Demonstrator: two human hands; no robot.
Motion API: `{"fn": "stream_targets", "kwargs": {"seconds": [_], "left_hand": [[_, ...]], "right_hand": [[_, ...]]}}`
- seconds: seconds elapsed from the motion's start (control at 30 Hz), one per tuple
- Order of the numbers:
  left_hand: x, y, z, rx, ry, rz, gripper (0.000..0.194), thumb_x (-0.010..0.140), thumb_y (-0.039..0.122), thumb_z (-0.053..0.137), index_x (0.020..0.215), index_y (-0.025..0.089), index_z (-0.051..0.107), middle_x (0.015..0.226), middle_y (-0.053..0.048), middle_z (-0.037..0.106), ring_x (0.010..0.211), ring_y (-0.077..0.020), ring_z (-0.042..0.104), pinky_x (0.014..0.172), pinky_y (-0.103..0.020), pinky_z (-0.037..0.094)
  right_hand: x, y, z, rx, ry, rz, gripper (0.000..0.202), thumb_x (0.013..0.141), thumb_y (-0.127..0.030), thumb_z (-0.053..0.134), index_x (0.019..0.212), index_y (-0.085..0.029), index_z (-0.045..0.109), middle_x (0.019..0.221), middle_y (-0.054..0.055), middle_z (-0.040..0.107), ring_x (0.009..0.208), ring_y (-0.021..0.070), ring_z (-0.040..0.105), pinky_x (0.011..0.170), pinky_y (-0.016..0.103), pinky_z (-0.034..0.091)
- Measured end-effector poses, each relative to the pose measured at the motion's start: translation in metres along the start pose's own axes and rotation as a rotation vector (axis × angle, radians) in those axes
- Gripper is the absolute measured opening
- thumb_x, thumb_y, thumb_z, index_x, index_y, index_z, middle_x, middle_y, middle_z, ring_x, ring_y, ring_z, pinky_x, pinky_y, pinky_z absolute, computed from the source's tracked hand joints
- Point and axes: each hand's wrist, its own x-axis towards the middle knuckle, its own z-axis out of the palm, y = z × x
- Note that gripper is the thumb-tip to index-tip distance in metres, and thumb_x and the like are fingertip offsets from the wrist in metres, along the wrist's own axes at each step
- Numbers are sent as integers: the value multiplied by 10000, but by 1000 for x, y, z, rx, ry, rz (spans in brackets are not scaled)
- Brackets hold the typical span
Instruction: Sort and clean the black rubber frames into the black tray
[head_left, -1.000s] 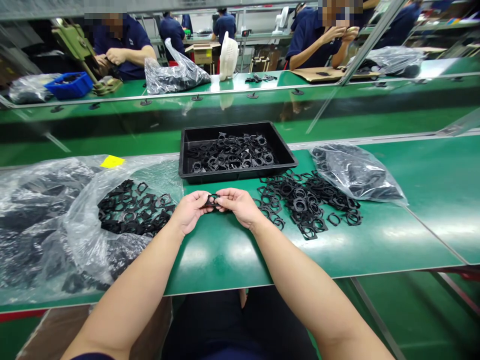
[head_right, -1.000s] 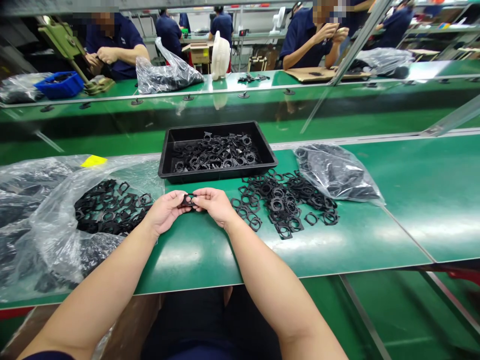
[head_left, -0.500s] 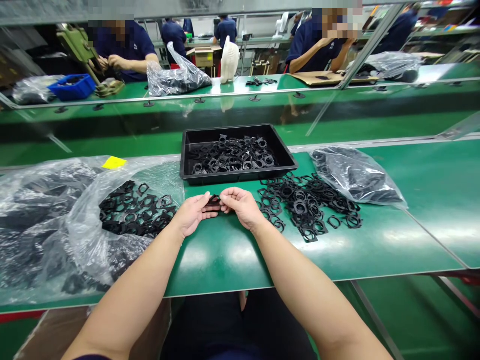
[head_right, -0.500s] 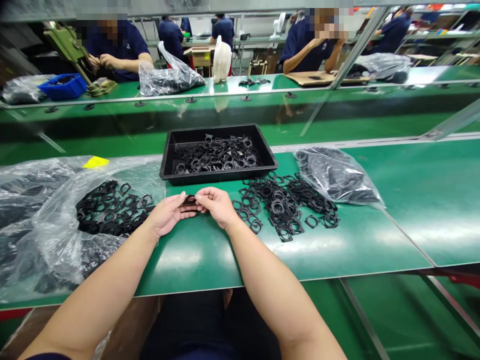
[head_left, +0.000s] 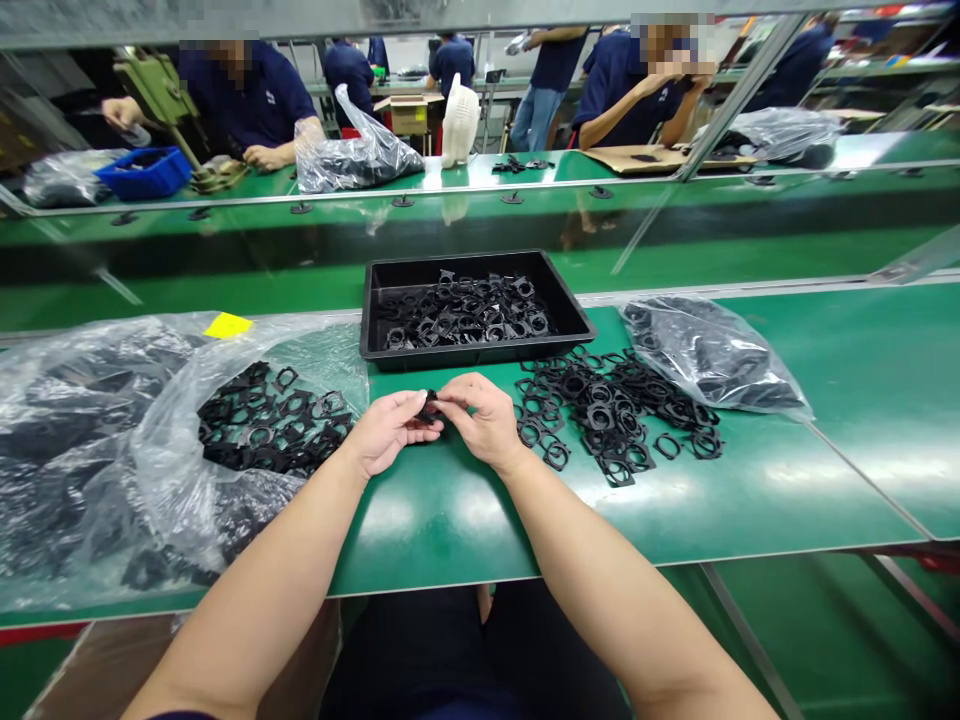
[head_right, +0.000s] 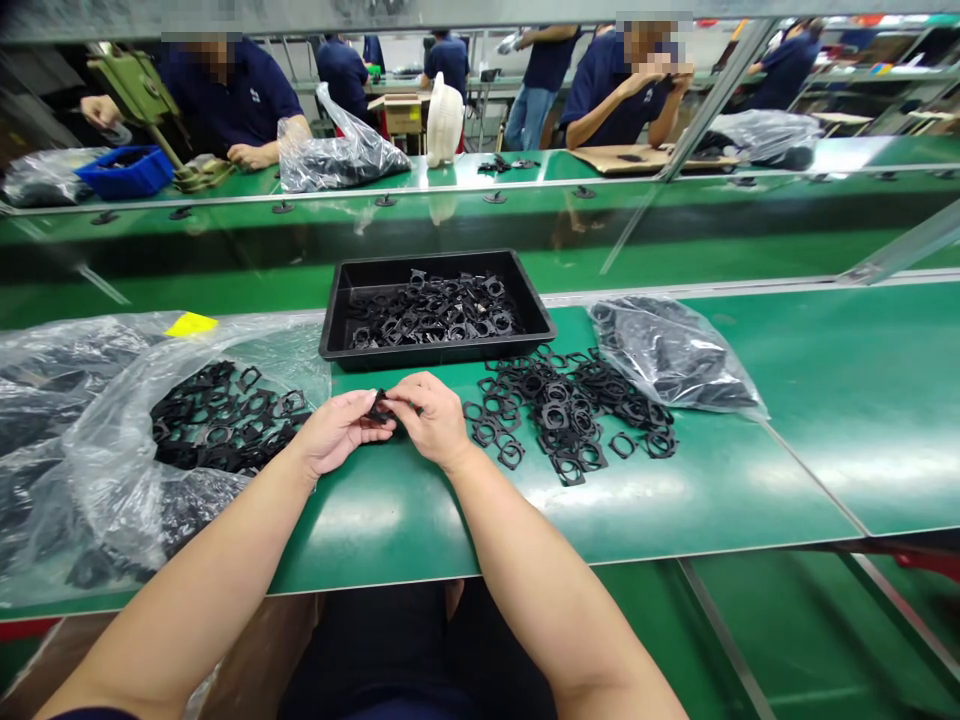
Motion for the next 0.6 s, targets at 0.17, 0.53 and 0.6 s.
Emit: {"fn": "stream_targets", "kwargs": {"seconds": [0.17,0.53,0.6], "left_hand": [[-2,0,2,19,-18,6,287,751,360,676,896,115,640,830,-52,652,719,-144,650,672,-280,538],[-2,-2,-1,78,-5,42,305,723,362,701,887,107,665,811,-46,643,717,-117,605,667,-243,483],[-2,-2,-1,119,-21,59,306,724,356,702,881,96,668,803,-50,637,713,-109,588,654,-228,464]], "right_hand": [[-1,2,1,-39,33,-79,58,827,-204,629,851,-223,679,800,23,632,754,141,594,703,267,495],[2,0,-4,0,-52,-88,69,858,-203,569,798,-201,604,798,29,604,780,151,566,723,283,477],[1,-2,-4,23,-71,-70,73,864,-204,551,796,-193,576,801,33,588,769,152,552,711,285,467]]}}
